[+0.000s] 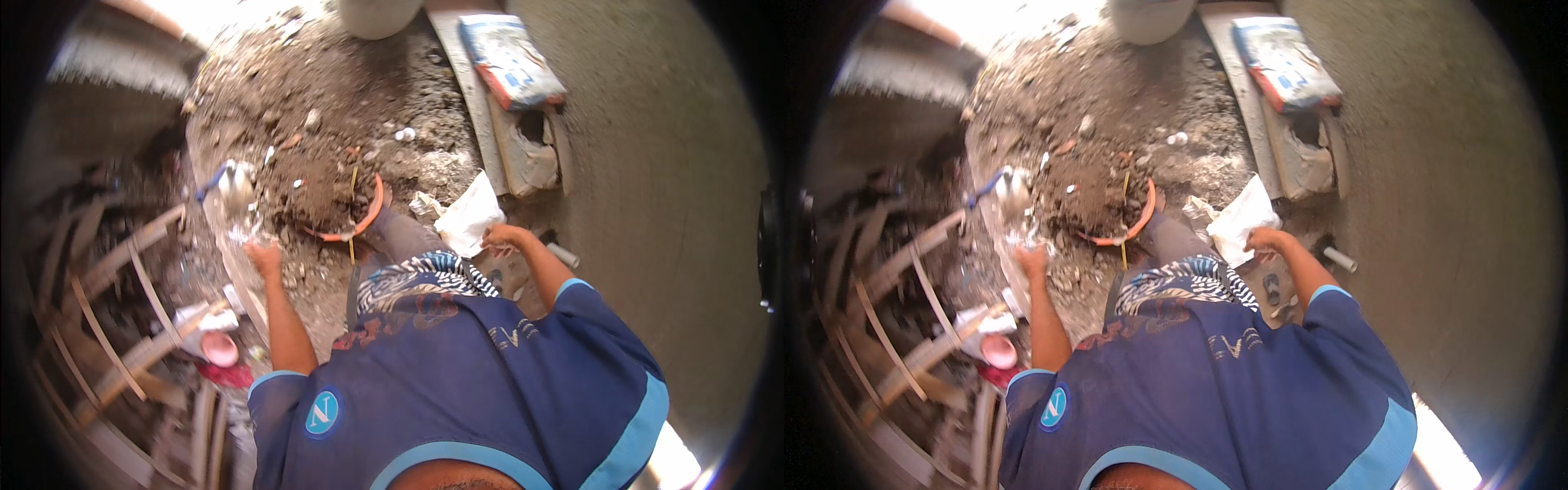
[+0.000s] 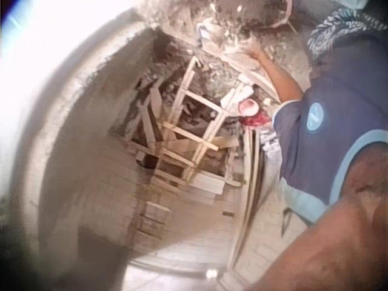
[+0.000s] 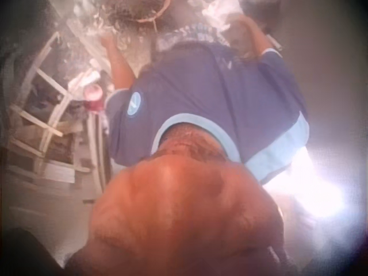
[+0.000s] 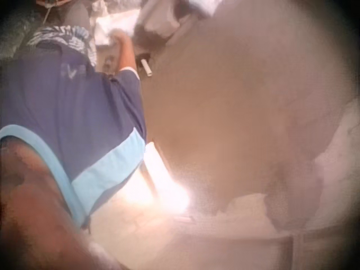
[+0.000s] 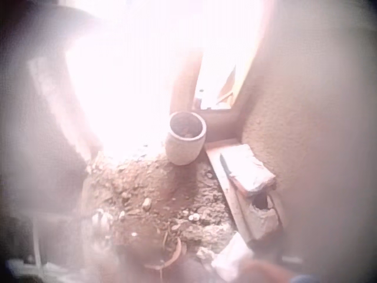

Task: The person uses a hoe to shovel dirt and debris into a plastic bucket and then secures a white bag around the container.

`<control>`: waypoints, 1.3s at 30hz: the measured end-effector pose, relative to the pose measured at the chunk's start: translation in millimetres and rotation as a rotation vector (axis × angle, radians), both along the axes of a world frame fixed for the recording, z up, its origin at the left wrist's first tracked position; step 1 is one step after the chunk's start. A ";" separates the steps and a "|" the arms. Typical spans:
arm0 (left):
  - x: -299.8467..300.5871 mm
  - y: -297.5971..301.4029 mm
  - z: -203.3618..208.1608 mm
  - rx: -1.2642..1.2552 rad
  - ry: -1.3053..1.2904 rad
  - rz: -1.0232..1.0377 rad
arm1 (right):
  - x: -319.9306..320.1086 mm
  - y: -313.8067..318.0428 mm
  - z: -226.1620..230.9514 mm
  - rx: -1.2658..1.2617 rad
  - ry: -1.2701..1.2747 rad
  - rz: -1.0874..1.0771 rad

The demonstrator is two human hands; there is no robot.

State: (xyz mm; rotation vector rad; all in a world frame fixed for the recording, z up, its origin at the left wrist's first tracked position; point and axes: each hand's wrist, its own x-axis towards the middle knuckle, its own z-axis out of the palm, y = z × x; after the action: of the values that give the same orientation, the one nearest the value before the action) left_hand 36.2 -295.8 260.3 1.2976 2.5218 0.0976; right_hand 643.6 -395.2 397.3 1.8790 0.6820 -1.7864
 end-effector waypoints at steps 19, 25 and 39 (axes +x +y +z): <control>-34.2 -398.9 0.7 -0.370 -0.873 0.354 | -57.1 -35.8 7.7 0.575 -0.116 0.015; -40.1 -289.9 65.0 -0.187 -1.017 0.546 | -60.3 -154.0 -12.3 0.461 -0.141 -0.112; -139.5 -460.3 -122.2 -0.298 -1.040 0.270 | -70.3 -345.8 -39.8 -0.324 0.155 -0.115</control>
State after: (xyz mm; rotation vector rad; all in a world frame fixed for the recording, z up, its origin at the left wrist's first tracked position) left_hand -103.3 -756.1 138.1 0.5353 1.6857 0.3382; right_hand 573.3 -741.1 357.5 1.6043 0.3151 -1.9930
